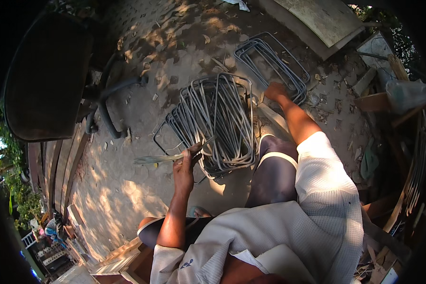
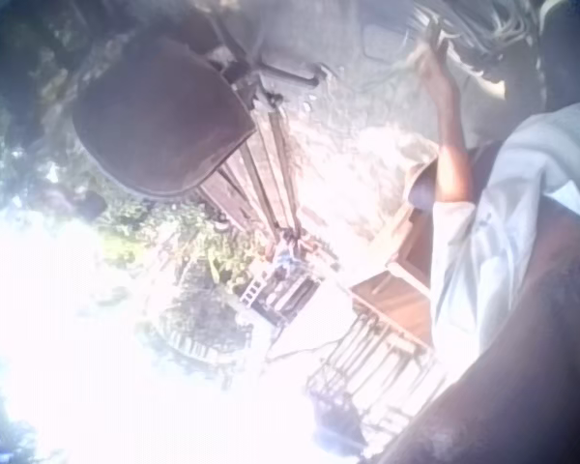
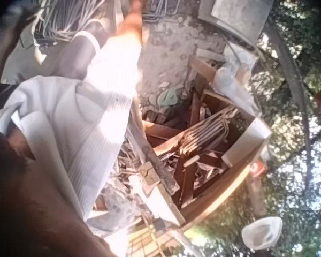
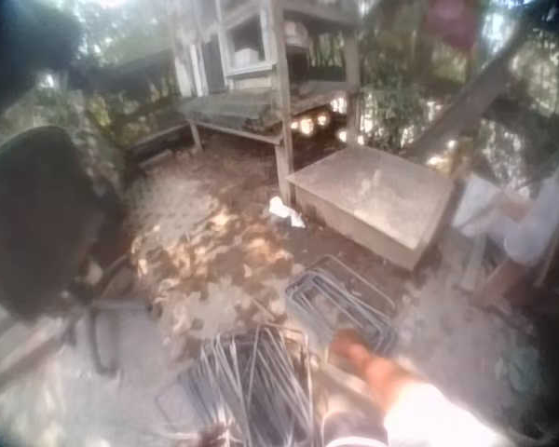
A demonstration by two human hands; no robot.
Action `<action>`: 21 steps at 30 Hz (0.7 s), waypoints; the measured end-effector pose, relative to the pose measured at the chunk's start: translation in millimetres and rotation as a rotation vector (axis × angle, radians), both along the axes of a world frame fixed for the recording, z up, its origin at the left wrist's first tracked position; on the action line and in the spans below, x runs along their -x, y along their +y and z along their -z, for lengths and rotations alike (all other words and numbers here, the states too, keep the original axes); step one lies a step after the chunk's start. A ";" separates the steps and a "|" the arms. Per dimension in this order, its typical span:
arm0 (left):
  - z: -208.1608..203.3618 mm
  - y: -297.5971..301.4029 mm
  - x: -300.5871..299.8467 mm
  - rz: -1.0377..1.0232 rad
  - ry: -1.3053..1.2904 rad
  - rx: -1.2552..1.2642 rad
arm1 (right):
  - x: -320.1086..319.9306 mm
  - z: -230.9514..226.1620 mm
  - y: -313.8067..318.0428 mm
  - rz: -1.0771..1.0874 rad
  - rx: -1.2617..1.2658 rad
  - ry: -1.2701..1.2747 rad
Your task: The person ties groups of rectangular rebar stirrups together with thin wire using a hook tool, then stands up and picks up a broom.
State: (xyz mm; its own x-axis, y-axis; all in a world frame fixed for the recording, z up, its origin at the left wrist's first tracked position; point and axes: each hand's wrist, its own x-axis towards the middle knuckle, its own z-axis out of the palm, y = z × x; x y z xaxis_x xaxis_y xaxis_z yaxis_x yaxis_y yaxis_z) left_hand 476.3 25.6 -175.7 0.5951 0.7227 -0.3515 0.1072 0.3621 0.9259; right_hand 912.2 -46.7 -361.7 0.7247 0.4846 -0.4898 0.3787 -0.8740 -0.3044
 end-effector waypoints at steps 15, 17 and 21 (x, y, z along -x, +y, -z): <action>13.9 13.4 8.6 -0.172 -0.307 0.304 | 20.6 -250.5 0.0 0.359 -0.856 0.825; 14.6 14.6 5.4 -0.156 -0.308 0.292 | 53.7 -269.5 1.0 0.241 -0.732 0.786; 3.7 18.8 3.9 -0.137 -0.111 0.141 | 125.4 -284.7 13.6 -0.021 -0.499 0.745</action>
